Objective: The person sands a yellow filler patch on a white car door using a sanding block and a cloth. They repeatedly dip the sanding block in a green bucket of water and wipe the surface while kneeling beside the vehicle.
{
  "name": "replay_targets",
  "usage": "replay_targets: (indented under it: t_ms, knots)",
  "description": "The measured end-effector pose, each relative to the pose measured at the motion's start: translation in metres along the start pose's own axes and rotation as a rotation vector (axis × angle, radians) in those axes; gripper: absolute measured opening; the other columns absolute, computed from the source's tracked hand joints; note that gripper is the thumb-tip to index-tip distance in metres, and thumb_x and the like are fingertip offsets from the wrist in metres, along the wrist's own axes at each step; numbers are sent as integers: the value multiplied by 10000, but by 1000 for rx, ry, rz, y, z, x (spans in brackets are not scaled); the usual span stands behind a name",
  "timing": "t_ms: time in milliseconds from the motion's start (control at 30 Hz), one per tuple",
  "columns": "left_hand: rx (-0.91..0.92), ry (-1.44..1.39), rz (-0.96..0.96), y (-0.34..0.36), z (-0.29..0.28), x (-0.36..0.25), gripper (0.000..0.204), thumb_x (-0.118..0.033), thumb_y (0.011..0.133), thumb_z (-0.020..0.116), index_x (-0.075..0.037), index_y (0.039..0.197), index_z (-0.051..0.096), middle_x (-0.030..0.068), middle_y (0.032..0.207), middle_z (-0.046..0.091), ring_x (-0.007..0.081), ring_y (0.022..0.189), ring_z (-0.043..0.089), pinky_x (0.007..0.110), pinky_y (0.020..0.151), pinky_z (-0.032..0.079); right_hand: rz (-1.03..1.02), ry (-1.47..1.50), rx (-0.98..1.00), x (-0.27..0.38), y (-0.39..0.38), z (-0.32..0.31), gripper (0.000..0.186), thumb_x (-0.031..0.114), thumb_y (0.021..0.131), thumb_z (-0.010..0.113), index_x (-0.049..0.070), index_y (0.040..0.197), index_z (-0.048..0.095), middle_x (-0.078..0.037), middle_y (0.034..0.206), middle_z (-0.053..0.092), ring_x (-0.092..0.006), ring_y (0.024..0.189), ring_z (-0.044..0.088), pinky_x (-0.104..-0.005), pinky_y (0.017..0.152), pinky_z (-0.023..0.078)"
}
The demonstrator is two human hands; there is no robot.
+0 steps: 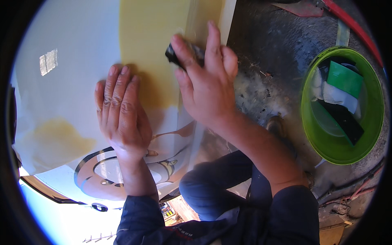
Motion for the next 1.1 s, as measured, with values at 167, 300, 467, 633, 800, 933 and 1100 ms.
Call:
replay_targets:
  t_ms: [167, 300, 467, 633, 800, 933, 1100]
  knots:
    - [-21, -33, 9, -1, 1, 1, 451, 146, 898, 532, 1, 1260, 758, 159, 1334, 755, 367, 1365, 660, 540, 1226, 397, -10, -16, 104, 9, -40, 9, 718, 159, 853, 808, 269, 1538, 622, -310, 1738, 248, -408, 1243, 474, -475, 1162, 317]
    - [-56, 25, 14, -2, 4, 3, 308, 32, 933, 620, -30, 1185, 786, 114, 1315, 769, 294, 1347, 681, 492, 1212, 426, -122, -28, 166, 8, -69, 14, 809, 172, 776, 876, 309, 1533, 626, -283, 1738, 287, -348, 1260, 464, -432, 1154, 313]
    - [-93, 2, 42, -2, 4, 4, 351, 69, 926, 596, -19, 1215, 774, 131, 1314, 765, 321, 1344, 679, 507, 1207, 426, -47, -88, -1, -7, -23, 10, 729, 194, 809, 852, 350, 1494, 658, -262, 1731, 304, -336, 1268, 436, -419, 1128, 337]
    - [-81, -50, 50, -3, 5, 5, 415, 139, 924, 546, 14, 1259, 754, 169, 1315, 761, 373, 1344, 674, 533, 1202, 418, -267, -47, 112, 20, -75, 10, 503, 255, 1028, 617, 229, 1530, 641, -380, 1701, 277, -396, 1381, 426, -438, 1179, 262]
    - [-125, -35, 57, -2, 5, 6, 376, 99, 920, 579, -4, 1228, 769, 148, 1309, 764, 344, 1334, 682, 524, 1199, 427, -88, -20, 89, -20, -87, 26, 706, 214, 786, 867, 337, 1459, 695, -265, 1722, 333, -363, 1244, 457, -420, 1132, 333]
    - [-105, -59, 43, -5, 7, 6, 409, 140, 907, 553, 20, 1238, 761, 174, 1304, 762, 371, 1333, 681, 542, 1204, 415, -176, -30, 126, 12, -100, 20, 723, 242, 793, 862, 321, 1486, 670, -276, 1713, 339, -368, 1272, 461, -418, 1121, 351]
    - [-114, -61, 57, -4, 6, 6, 412, 139, 899, 558, 21, 1241, 756, 169, 1297, 765, 376, 1332, 679, 535, 1211, 410, -77, -74, 158, 0, -58, 8, 614, 243, 910, 775, 274, 1511, 655, -267, 1717, 321, -367, 1228, 466, -414, 1119, 361]
Point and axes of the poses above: each hand's wrist, its own y-axis towards the middle knuckle, its own z-axis out of the palm, x = y × z, the point moved 4 cm from there along y, towards the middle knuckle
